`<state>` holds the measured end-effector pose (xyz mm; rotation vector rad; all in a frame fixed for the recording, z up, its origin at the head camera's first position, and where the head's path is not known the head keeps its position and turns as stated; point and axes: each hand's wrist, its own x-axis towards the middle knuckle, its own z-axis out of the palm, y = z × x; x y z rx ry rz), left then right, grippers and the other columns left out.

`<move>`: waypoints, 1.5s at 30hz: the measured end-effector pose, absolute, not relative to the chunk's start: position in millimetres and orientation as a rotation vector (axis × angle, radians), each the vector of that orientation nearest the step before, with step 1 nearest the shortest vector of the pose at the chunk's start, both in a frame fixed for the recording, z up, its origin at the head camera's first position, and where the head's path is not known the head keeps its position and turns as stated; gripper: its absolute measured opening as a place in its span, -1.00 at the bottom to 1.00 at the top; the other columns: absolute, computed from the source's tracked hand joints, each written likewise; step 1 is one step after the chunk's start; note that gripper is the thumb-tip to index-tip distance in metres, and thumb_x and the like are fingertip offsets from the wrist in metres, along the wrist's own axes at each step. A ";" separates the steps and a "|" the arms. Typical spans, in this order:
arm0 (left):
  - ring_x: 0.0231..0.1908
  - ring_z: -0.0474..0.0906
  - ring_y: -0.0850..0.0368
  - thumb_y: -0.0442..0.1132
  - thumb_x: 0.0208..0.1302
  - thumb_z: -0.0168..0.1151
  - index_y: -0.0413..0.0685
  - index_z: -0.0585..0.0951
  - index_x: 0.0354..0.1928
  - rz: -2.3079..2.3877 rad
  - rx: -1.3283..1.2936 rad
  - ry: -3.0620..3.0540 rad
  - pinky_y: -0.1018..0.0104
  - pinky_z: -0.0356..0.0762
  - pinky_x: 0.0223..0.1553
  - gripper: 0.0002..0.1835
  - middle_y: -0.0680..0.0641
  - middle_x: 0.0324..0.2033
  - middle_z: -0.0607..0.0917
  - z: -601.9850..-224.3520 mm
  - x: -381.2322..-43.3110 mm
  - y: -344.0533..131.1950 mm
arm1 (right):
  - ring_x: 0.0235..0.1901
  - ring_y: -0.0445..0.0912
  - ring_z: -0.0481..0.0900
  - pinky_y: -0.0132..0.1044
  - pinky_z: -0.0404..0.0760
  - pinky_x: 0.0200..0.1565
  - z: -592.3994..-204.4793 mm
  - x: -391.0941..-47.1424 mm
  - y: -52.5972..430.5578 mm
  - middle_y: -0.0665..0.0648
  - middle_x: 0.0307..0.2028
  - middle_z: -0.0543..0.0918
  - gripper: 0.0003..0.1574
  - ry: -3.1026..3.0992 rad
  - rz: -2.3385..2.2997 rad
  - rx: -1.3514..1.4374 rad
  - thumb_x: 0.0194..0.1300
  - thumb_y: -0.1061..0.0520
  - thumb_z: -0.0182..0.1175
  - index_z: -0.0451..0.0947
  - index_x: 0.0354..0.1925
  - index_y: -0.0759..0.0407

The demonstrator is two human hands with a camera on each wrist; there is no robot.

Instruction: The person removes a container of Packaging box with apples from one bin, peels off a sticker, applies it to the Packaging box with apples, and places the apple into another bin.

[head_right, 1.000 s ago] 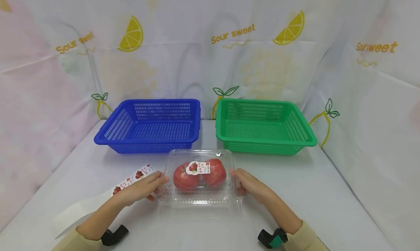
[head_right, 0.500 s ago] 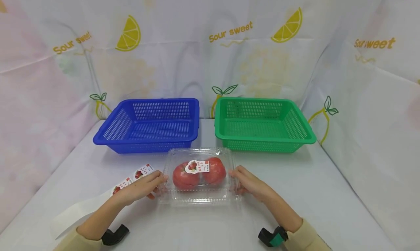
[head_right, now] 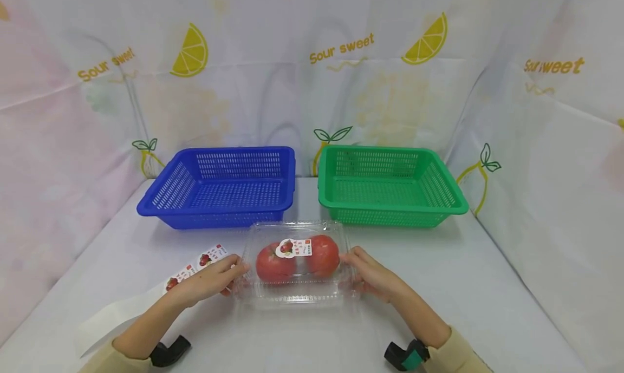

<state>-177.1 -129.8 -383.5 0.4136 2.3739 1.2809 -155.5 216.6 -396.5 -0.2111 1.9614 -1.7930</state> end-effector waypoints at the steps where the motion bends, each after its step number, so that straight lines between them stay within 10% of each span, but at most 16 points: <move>1: -0.47 0.42 0.08 0.07 0.31 -0.02 -0.18 0.39 -0.33 1.280 0.418 2.376 0.25 0.46 -0.40 -0.60 -0.06 -0.60 0.50 -383.0 -176.6 -129.9 | -0.17 0.10 0.58 -0.07 0.58 -0.21 -396.1 -155.2 216.3 0.35 -0.01 0.24 -0.52 1.953 -1.798 -0.207 0.40 -0.07 -0.15 0.02 -0.03 0.30; 11: -0.57 0.35 0.15 0.12 0.29 0.01 -0.13 0.40 -0.29 1.224 0.463 2.445 0.31 0.21 -0.58 -0.60 -0.04 -0.61 0.46 -372.5 -172.7 -127.3 | -0.09 0.26 0.52 0.11 0.52 -0.17 -390.7 -146.3 213.1 0.33 0.05 0.12 -0.63 1.823 -1.928 -0.173 0.38 0.00 -0.13 -0.04 -0.11 0.17; 36: -0.37 0.54 0.00 0.17 0.27 0.01 -0.13 0.44 -0.18 1.213 0.582 2.412 0.14 0.53 -0.35 -0.54 -0.04 -0.37 0.63 -343.5 -170.8 -102.4 | -0.13 0.23 0.57 0.02 0.51 -0.10 -364.2 -131.7 242.5 0.24 0.02 0.36 -0.74 1.919 -1.954 -0.213 0.41 0.02 -0.19 0.04 -0.17 0.18; 45: -0.28 0.57 0.05 0.12 0.30 0.00 -0.18 0.41 -0.13 1.274 0.649 2.290 0.12 0.56 -0.25 -0.55 -0.10 -0.24 0.60 -337.8 -180.3 -91.8 | -0.14 0.20 0.58 0.03 0.51 -0.10 -357.8 -130.1 255.1 0.23 0.04 0.34 -0.53 1.959 -1.990 -0.219 0.42 0.01 -0.23 -0.03 0.10 0.30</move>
